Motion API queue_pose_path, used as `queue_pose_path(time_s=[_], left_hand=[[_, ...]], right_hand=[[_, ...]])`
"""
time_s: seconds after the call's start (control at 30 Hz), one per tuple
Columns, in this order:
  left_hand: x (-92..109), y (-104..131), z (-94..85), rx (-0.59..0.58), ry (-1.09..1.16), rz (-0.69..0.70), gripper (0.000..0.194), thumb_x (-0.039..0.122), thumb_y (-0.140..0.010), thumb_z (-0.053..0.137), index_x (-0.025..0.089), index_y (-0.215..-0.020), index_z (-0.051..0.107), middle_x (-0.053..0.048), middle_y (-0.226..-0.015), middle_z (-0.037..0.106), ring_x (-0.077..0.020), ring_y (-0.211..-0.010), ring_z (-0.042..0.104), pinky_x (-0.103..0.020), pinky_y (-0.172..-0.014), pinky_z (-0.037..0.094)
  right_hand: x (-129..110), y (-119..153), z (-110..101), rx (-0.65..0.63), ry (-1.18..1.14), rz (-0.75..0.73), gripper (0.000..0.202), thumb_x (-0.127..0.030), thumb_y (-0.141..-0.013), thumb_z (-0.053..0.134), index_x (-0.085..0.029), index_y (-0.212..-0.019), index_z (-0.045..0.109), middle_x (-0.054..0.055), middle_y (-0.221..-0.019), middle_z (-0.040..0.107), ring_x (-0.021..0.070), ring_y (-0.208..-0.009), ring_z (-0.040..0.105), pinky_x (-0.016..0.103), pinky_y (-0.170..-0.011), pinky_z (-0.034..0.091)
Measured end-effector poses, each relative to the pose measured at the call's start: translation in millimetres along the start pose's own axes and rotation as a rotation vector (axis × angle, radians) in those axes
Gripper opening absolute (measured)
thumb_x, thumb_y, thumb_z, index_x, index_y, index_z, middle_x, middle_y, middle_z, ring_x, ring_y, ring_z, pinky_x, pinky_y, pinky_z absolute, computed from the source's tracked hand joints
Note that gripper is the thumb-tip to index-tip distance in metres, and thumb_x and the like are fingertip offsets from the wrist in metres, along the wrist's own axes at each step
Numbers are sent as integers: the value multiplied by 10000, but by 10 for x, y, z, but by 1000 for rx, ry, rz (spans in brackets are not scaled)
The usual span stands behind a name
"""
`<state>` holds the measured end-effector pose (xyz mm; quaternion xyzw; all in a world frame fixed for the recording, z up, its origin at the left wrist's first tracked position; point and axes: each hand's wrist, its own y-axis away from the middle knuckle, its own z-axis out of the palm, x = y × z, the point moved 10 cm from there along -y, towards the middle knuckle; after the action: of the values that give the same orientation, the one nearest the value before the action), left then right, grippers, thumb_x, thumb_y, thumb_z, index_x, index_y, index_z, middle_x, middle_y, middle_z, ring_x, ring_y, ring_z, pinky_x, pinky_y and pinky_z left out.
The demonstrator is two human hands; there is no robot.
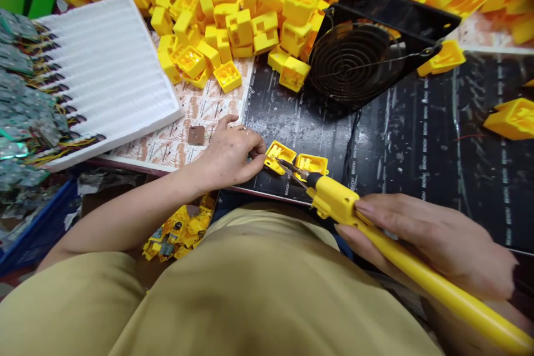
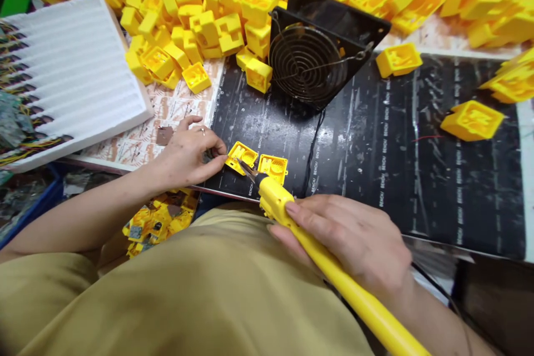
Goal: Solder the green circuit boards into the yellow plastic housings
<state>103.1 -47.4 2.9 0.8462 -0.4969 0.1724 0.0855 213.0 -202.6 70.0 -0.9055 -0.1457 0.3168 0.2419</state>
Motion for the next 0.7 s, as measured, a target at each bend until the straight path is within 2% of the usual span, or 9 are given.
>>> queue_pose_path(time_s=[0.1, 0.23, 0.37, 0.43, 0.57, 0.7], left_hand=[[0, 1, 14, -2, 1, 3, 196, 277, -834, 485, 181, -761, 639, -25, -722, 703, -184, -723, 633, -525, -1100, 314], [-8, 4, 27, 1, -11, 4, 194, 278, -834, 483, 187, -765, 640, -30, -741, 706, -194, -752, 638, -524, -1096, 317], [-6, -5, 27, 11, -15, 10, 172, 267, -826, 488, 195, -754, 626, -18, -737, 704, -186, -741, 636, -507, -1095, 319], [-7, -11, 34, 10, -12, 12, 170, 271, -823, 487, 195, -746, 619, -16, -731, 702, -189, -745, 636, -509, -1089, 323], [-12, -14, 49, 8, -20, 19, 190, 275, -825, 472, 188, -743, 620, -21, -725, 694, -193, -750, 630, -519, -1080, 328], [-2, -13, 45, 11, -27, 40, 189, 273, -822, 479, 179, -754, 628, -29, -729, 689, -198, -757, 631, -518, -1069, 341]], right_hand=[[-7, -41, 41, -30, 25, -1, 84, -217, -923, 663, -192, -949, 587, 18, -745, 657, 109, -710, 662, 153, -686, 566], [-42, -71, 147, -97, 131, -63, 212, -292, -987, 570, -174, -814, 601, 35, -726, 659, 97, -660, 655, 142, -684, 568], [-158, -136, 132, -73, 134, -165, 137, -223, -893, 710, -170, -843, 594, 18, -739, 671, 93, -673, 658, 156, -683, 582], [-179, -154, 98, -73, 123, -186, 170, -184, -846, 758, -171, -873, 590, 13, -752, 674, 100, -706, 664, 179, -673, 591], [-38, -106, 7, -105, 147, -132, 102, -261, -957, 628, -198, -884, 593, 19, -782, 680, 100, -678, 660, 190, -590, 579], [54, -42, -108, -67, 157, -45, 98, -272, -921, 678, -216, -895, 601, 8, -763, 668, 98, -577, 629, 172, -425, 503]])
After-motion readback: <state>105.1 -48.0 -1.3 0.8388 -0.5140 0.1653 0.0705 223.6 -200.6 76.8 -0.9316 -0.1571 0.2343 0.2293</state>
